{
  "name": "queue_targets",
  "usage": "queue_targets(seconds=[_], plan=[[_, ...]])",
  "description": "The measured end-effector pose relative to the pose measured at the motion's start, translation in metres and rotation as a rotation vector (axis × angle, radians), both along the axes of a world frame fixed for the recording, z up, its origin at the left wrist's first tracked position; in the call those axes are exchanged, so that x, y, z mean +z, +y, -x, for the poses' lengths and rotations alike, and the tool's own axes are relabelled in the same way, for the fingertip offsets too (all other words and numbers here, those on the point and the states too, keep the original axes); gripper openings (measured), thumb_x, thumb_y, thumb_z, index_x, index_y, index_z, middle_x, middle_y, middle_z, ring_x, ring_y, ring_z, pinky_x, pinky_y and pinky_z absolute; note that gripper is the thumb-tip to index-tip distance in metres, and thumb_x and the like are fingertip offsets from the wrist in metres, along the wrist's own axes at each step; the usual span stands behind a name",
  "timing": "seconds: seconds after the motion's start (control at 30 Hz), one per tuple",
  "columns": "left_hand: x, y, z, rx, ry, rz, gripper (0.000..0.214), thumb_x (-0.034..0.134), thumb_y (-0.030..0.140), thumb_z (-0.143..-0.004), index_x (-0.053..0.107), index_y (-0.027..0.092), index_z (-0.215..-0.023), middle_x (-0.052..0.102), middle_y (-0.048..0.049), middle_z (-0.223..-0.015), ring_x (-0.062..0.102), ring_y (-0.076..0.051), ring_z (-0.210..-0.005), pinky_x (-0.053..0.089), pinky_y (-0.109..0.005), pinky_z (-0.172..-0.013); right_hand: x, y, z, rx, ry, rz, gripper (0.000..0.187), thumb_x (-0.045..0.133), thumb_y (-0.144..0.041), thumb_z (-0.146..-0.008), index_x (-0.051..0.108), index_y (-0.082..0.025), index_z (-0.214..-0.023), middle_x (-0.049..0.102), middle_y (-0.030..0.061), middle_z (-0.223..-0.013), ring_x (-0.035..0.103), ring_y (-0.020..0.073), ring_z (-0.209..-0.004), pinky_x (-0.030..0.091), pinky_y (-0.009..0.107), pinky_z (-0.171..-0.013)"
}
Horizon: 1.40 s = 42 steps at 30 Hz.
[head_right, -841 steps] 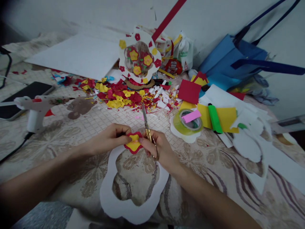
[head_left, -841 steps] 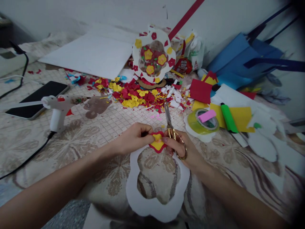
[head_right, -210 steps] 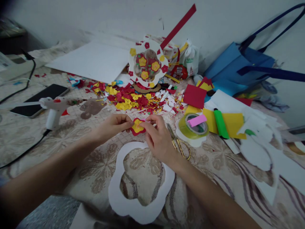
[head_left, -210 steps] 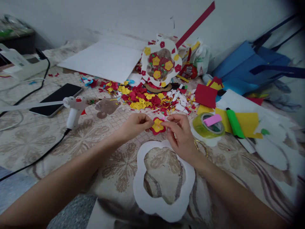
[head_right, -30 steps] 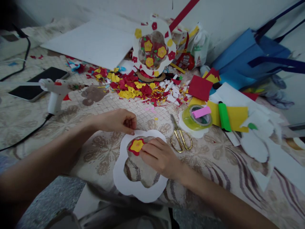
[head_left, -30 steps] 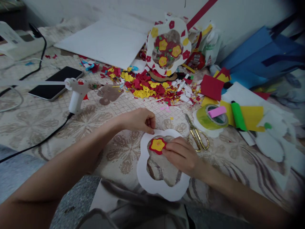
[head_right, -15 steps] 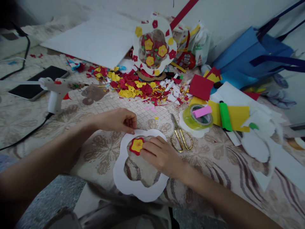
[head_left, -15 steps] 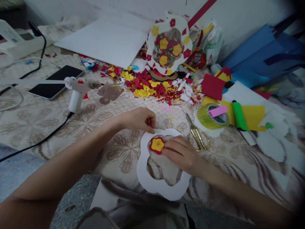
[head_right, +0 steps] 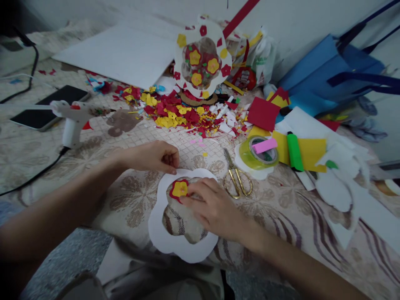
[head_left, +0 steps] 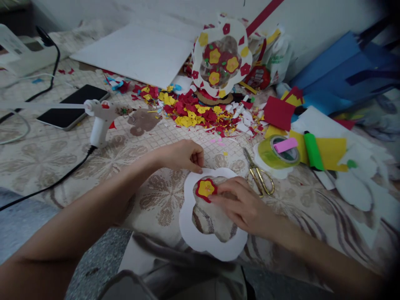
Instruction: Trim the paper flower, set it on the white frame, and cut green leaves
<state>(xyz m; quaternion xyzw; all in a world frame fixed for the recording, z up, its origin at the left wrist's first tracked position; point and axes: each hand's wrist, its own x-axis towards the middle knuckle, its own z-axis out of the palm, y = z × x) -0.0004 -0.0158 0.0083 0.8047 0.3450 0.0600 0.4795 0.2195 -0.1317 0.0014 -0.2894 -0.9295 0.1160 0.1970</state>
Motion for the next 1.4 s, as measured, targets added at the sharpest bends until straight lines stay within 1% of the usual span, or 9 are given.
queue_targets(seconds=[0.07,0.13,0.23,0.4,0.57,0.73,0.87,1.2,1.4], plan=[[0.000,0.000,0.000,-0.001,0.001,-0.005,0.014,0.068,0.023,-0.066,0.064,0.014,-0.076,0.062,0.0013,-0.062,0.054,-0.010,-0.058,0.041,-0.022,-0.058,-0.001,0.002,-0.004,-0.069,0.066,-0.013,0.032,0.043,-0.004,-0.086,0.059,-0.016,-0.112,0.054,0.0095,-0.100,0.049,0.0220,-0.093,0.046,0.041,-0.080],[0.001,0.000,0.001,-0.002,-0.005,-0.011,0.013,0.067,0.023,-0.066,0.064,0.014,-0.075,0.062,0.0020,-0.061,0.053,-0.009,-0.057,0.041,-0.022,-0.058,-0.002,0.003,-0.006,-0.112,0.022,-0.020,0.030,0.044,-0.004,-0.086,0.061,-0.016,-0.108,0.054,0.0094,-0.098,0.047,0.0226,-0.092,0.046,0.041,-0.079],[0.001,0.000,0.001,-0.001,-0.010,-0.018,0.012,0.067,0.024,-0.066,0.063,0.015,-0.074,0.061,0.0024,-0.060,0.052,-0.009,-0.056,0.040,-0.022,-0.057,-0.004,0.005,-0.008,-0.089,-0.058,0.023,0.027,0.045,-0.003,-0.085,0.063,-0.014,-0.101,0.055,0.0105,-0.099,0.046,0.0241,-0.094,0.045,0.042,-0.081],[-0.002,-0.002,0.000,0.005,-0.012,-0.030,0.018,0.069,0.027,-0.065,0.061,0.015,-0.076,0.060,0.0021,-0.063,0.053,-0.009,-0.058,0.040,-0.022,-0.058,-0.007,0.001,-0.009,-0.077,0.054,0.021,0.031,0.046,-0.002,-0.084,0.062,-0.014,-0.107,0.054,0.0106,-0.102,0.047,0.0232,-0.095,0.045,0.042,-0.083],[-0.005,-0.006,-0.002,0.018,-0.006,-0.079,0.027,0.072,0.029,-0.061,0.059,0.016,-0.082,0.058,0.0021,-0.067,0.052,-0.010,-0.060,0.038,-0.022,-0.055,-0.004,-0.003,-0.003,-0.025,-0.033,0.033,0.025,0.046,-0.008,-0.087,0.064,-0.015,-0.103,0.055,0.0108,-0.102,0.047,0.0260,-0.098,0.046,0.043,-0.083],[-0.004,-0.006,-0.002,0.023,0.015,-0.062,0.022,0.067,0.025,-0.064,0.058,0.015,-0.081,0.058,0.0015,-0.068,0.053,-0.011,-0.062,0.038,-0.022,-0.057,0.003,0.007,0.003,-0.104,-0.024,0.077,0.036,0.043,-0.002,-0.082,0.060,-0.016,-0.110,0.053,0.0117,-0.105,0.045,0.0257,-0.098,0.045,0.043,-0.086],[-0.002,-0.005,-0.002,0.012,-0.001,-0.052,0.017,0.063,0.020,-0.065,0.057,0.015,-0.080,0.057,0.0019,-0.067,0.052,-0.010,-0.062,0.040,-0.021,-0.058,0.002,0.017,0.007,-0.151,-0.085,0.043,0.033,0.043,0.000,-0.081,0.063,-0.015,-0.103,0.052,0.0113,-0.102,0.043,0.0259,-0.097,0.046,0.045,-0.084],[0.001,-0.005,-0.001,0.000,-0.010,-0.068,0.011,0.056,0.016,-0.068,0.058,0.015,-0.079,0.059,0.0012,-0.067,0.051,-0.009,-0.060,0.039,-0.021,-0.058,0.004,0.024,0.023,-0.097,-0.147,0.042,0.035,0.041,0.001,-0.082,0.065,-0.016,-0.100,0.051,0.0096,-0.101,0.042,0.0245,-0.099,0.045,0.042,-0.086],[0.002,-0.001,0.001,0.083,-0.027,-0.101,0.012,0.053,0.022,-0.071,0.060,0.014,-0.079,0.060,0.0006,-0.066,0.050,-0.009,-0.060,0.038,-0.021,-0.056,0.003,0.021,0.023,-0.049,-0.088,0.024,0.034,0.041,-0.001,-0.084,0.067,-0.019,-0.096,0.052,0.0079,-0.102,0.044,0.0230,-0.098,0.045,0.041,-0.087]])
